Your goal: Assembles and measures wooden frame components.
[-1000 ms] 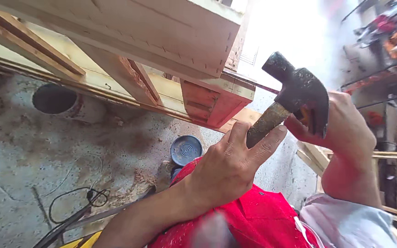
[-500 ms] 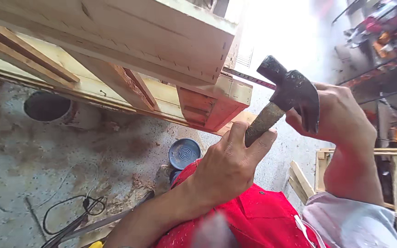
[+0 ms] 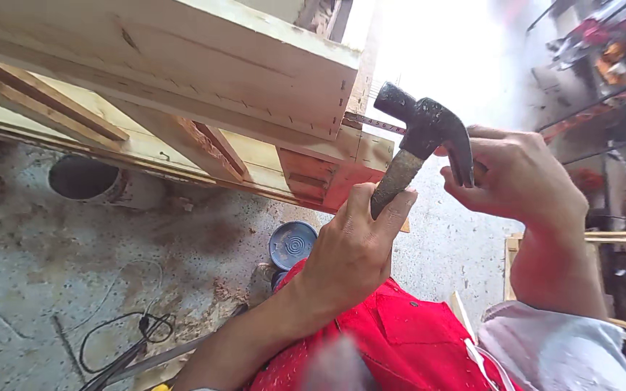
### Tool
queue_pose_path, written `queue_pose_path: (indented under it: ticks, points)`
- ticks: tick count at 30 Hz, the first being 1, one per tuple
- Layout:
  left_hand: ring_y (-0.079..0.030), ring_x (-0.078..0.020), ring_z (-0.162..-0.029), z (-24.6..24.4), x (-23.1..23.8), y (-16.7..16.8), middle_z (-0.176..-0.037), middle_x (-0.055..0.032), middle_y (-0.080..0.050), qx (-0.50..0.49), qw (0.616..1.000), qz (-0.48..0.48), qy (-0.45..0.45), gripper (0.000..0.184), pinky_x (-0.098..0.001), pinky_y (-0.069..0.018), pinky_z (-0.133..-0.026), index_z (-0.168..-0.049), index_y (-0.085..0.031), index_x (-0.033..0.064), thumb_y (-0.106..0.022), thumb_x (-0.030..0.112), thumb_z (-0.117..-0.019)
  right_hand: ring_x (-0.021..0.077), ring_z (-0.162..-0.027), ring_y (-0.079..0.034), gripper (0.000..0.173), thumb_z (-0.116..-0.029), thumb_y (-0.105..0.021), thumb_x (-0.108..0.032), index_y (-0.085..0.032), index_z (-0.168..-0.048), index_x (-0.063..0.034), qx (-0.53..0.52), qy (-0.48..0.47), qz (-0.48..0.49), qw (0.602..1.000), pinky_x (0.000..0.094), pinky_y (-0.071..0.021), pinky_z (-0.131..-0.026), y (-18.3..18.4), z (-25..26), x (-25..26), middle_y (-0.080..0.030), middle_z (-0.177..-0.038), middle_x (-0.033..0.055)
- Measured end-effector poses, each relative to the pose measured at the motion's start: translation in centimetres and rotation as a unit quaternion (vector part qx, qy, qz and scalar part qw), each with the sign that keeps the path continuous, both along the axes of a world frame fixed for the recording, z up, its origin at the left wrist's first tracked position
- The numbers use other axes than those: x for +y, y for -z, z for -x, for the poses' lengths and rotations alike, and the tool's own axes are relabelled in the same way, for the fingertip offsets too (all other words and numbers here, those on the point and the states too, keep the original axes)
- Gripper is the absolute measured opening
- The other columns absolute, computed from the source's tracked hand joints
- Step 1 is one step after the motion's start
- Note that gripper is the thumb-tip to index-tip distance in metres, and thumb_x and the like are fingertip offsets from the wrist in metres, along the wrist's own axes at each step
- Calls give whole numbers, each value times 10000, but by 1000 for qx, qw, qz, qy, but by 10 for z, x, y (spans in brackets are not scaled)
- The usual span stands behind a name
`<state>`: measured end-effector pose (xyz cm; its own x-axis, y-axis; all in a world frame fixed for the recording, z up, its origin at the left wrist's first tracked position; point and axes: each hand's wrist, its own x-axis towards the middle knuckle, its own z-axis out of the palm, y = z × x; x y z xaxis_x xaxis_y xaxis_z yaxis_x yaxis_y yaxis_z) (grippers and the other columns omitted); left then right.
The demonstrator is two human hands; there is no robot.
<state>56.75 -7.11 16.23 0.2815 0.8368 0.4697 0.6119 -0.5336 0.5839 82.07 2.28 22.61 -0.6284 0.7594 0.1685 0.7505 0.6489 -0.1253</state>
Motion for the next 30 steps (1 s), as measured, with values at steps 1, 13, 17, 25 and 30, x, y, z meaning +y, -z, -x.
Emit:
queue_pose_path:
  ticks: [1,13,17,25,30]
  points:
    - [-653,-233,-923,0,0,1,-1186,-177,-594,-1,1000,3,-5,414,-318,-561,-647,-1401,-638,168,-517,111,-1009,178,-708,-615,282,-888,-587,-271,-733,-1051,-92,-2,2,2,1000,411,-499,-589,0,1,-1,-697,-1007,65]
    - [-643,-227,-853,1,4,6,-1210,-191,-578,-3,999,4,-45,449,-321,-540,-604,-1444,-601,178,-510,112,-1009,199,-761,-649,317,-907,-554,-285,-740,-1071,-89,-14,3,-6,1000,431,-517,-620,-1,1,-1,-709,-1051,82]
    - [-641,-238,-860,1,4,7,-1200,-197,-574,7,999,-2,-35,464,-324,-538,-601,-1449,-594,168,-515,97,-997,182,-723,-628,302,-906,-554,-286,-737,-1046,-92,-12,-1,-6,1000,414,-499,-594,-1,1,-1,-703,-1024,75]
    - [-633,-234,-860,5,5,7,-1199,-186,-573,14,999,-4,-40,460,-321,-525,-592,-1453,-592,173,-501,110,-1007,174,-711,-616,302,-898,-556,-276,-737,-1045,-83,-17,-1,-5,1000,403,-497,-584,-2,3,-4,-699,-1021,72]
    - [-639,-234,-893,5,0,4,-1202,-192,-579,13,1000,-12,-25,456,-304,-537,-616,-1440,-603,161,-517,98,-997,185,-737,-637,299,-882,-573,-274,-736,-1045,-84,-16,3,-2,1000,416,-509,-599,-2,4,-5,-694,-1003,74]
